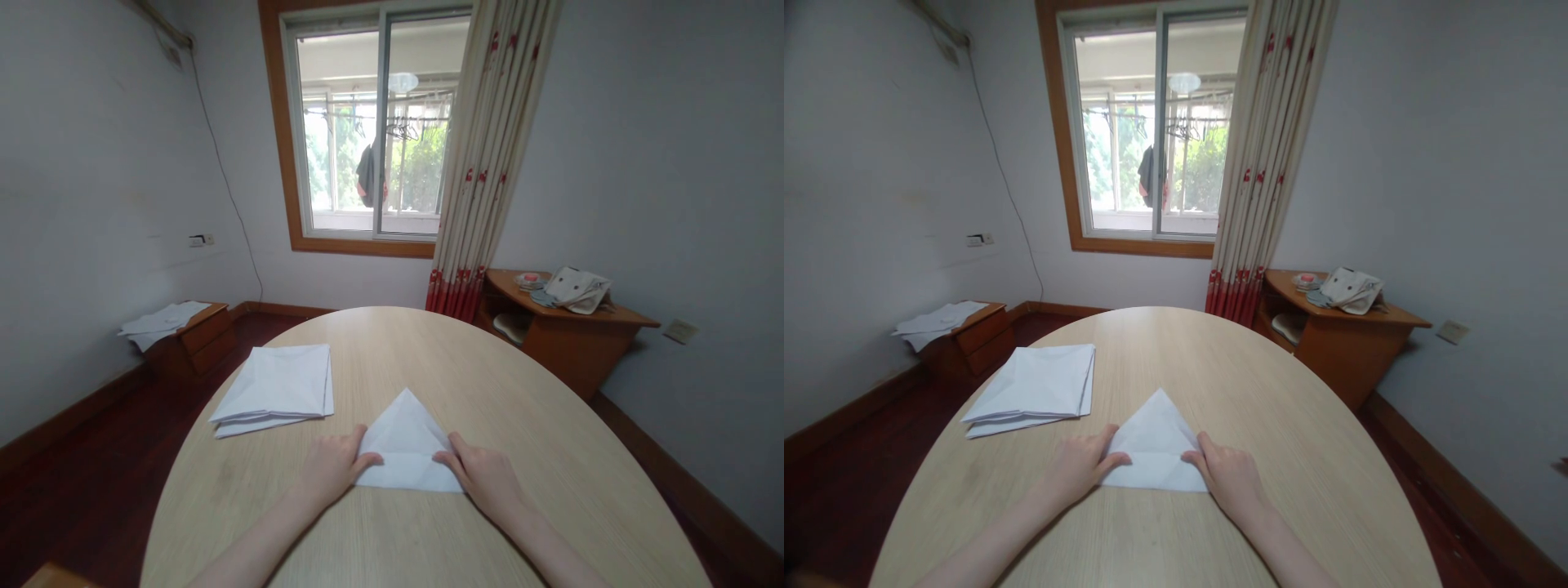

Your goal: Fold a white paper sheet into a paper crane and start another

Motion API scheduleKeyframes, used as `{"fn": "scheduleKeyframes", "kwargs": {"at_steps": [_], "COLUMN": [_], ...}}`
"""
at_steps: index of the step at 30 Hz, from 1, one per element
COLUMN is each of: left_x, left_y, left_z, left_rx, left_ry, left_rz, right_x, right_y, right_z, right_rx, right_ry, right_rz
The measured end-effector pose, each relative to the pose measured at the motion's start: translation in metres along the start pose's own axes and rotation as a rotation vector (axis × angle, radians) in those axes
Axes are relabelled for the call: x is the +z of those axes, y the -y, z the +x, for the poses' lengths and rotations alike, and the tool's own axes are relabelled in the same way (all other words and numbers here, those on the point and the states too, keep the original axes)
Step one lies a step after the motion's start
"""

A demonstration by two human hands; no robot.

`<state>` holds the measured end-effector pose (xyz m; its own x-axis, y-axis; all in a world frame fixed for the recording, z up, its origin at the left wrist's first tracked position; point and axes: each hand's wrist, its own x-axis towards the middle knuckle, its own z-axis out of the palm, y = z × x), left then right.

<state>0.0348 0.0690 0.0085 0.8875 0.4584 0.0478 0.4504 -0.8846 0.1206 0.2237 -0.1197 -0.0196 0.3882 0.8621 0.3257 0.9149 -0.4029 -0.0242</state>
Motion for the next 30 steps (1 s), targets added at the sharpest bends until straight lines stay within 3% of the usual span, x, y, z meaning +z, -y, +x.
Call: {"fn": "scheduleKeyframes", "kwargs": {"at_steps": [6, 14, 19, 26, 30], "left_x": [0.002, 0.000, 0.000, 0.005, 0.009], "left_y": [0.004, 0.005, 0.005, 0.005, 0.007], "left_z": [0.002, 0.003, 0.003, 0.006, 0.008], "left_rx": [0.015, 0.038, 0.052, 0.108, 0.132], "left_ry": [0.001, 0.005, -0.006, -0.150, -0.171], "left_rz": [0.017, -0.005, -0.027, 0.008, 0.014], "right_x": [-0.004, -0.006, -0.007, -0.008, -0.009], "right_y": [-0.001, -0.006, -0.009, -0.012, -0.013], "right_z": [0.003, 0.009, 0.009, 0.009, 0.009], "right_rx": [-0.025, 0.109, 0.118, 0.102, 0.117], "right_ry": [0.024, 0.119, 0.119, 0.126, 0.127], "right_rz": [-0.036, -0.062, -0.027, -0.043, -0.024]}}
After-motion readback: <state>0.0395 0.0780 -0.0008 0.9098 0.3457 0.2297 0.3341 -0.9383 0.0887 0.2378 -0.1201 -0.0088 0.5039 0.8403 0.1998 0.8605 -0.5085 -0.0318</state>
